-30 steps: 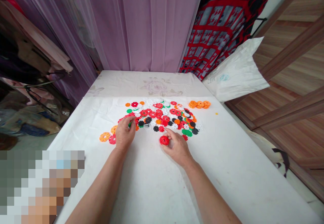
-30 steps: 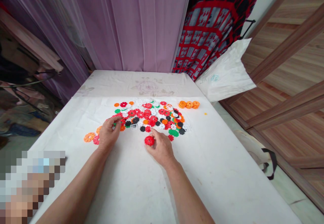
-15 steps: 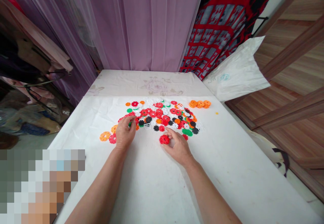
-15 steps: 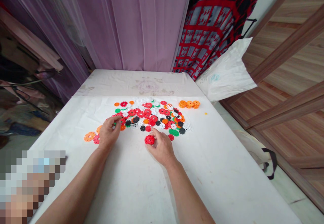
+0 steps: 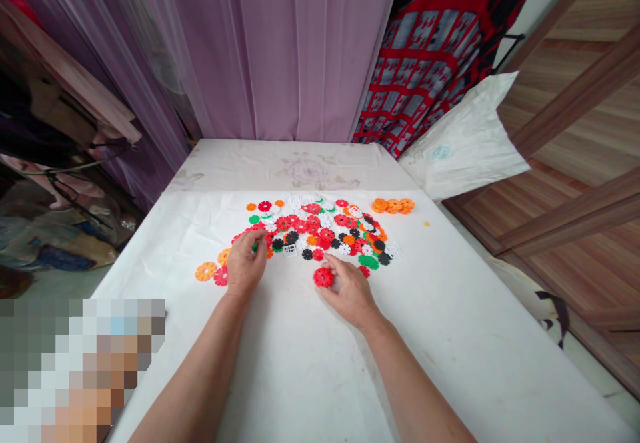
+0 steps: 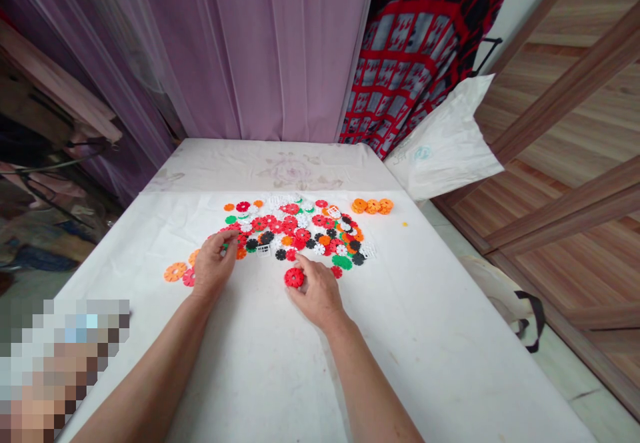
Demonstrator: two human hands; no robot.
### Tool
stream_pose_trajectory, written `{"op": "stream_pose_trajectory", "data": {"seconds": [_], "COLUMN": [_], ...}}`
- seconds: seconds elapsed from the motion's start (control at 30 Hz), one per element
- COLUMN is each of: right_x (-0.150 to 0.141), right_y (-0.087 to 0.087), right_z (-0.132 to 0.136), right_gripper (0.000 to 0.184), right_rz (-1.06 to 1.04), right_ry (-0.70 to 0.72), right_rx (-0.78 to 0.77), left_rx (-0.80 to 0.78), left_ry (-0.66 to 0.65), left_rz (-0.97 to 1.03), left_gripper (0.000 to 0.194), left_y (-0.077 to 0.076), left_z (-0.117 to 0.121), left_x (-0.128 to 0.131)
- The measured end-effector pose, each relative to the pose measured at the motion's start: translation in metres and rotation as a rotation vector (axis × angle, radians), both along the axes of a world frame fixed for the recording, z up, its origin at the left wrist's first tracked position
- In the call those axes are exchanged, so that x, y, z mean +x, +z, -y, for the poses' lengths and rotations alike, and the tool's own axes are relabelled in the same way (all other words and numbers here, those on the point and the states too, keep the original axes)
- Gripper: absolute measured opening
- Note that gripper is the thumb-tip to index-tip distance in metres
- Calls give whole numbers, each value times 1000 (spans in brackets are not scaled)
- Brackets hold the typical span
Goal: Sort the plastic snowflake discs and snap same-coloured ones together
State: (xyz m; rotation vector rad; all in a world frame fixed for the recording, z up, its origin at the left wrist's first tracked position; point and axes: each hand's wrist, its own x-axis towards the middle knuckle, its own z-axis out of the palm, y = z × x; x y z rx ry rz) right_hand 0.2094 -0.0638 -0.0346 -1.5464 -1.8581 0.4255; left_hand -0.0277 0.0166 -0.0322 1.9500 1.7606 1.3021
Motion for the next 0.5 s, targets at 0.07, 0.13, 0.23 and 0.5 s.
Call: {"op": "stream_pose_trajectory", "data": {"seconds": [0.07,0.13,0.23,0.5], "right_x": [0,3,10,15], "right_y": [1,2,5,26], "right_z": [1,1,-9,-73], "right_gripper": [60,55,33,13], "right_rz": [1,-19,-20,288], "right_ry": [3,12,14,-181], "right_rx": [-13,3,88,10], "left_rx": [3,2,-8,-29], "left_ry": [-1,-1,2,53], "left_rz": [5,10,24,137], "left_gripper": [23,23,23,27], "left_y": [0,1,0,-6], "left_z": [0,-1,-2,-3], "left_x": [0,-1,-2,-4]}}
